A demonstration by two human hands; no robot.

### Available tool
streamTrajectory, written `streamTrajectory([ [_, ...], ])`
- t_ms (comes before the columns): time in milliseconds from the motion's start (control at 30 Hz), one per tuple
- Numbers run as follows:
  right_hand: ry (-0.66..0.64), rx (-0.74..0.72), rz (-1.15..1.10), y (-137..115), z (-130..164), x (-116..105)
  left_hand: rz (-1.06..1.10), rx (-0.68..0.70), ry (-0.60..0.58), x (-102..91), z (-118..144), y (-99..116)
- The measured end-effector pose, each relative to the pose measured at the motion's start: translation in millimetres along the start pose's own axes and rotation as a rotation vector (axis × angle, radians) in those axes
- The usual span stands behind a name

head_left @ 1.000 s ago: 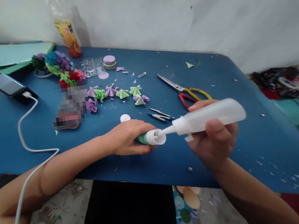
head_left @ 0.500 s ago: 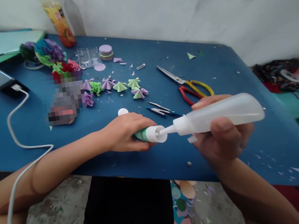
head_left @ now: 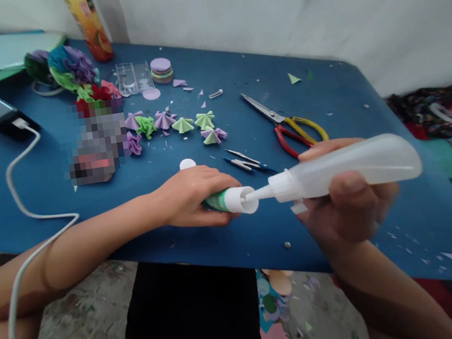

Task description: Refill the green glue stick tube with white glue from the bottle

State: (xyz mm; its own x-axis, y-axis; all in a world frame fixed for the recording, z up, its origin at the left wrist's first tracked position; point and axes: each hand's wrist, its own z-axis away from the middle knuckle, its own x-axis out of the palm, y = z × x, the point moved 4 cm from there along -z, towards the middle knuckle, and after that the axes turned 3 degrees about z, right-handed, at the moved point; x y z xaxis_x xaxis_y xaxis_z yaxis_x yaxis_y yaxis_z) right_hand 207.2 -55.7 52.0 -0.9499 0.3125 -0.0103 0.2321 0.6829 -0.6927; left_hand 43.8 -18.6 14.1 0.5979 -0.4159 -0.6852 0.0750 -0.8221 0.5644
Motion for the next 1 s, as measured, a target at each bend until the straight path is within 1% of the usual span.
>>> streamTrajectory([
  [467,-0.011,-0.056,0.005,1.4,1.5,-1.8,-0.012,0.013,0.012,-0.1,0.0,0.8],
  [600,0.005,-0.054,0.044,0.4,0.6,-1.7,-0.010,0.012,0.006,-0.3,0.1,1.0],
  [800,-0.016,-0.056,0.069,-2.5,-0.2,-0.3,-0.015,0.022,0.009,-1.0,-0.1,2.5],
  [1000,-0.018,-0.050,0.048,-5.6,-1.5,1.0,-0.018,0.004,0.008,-1.0,-0.1,3.2],
])
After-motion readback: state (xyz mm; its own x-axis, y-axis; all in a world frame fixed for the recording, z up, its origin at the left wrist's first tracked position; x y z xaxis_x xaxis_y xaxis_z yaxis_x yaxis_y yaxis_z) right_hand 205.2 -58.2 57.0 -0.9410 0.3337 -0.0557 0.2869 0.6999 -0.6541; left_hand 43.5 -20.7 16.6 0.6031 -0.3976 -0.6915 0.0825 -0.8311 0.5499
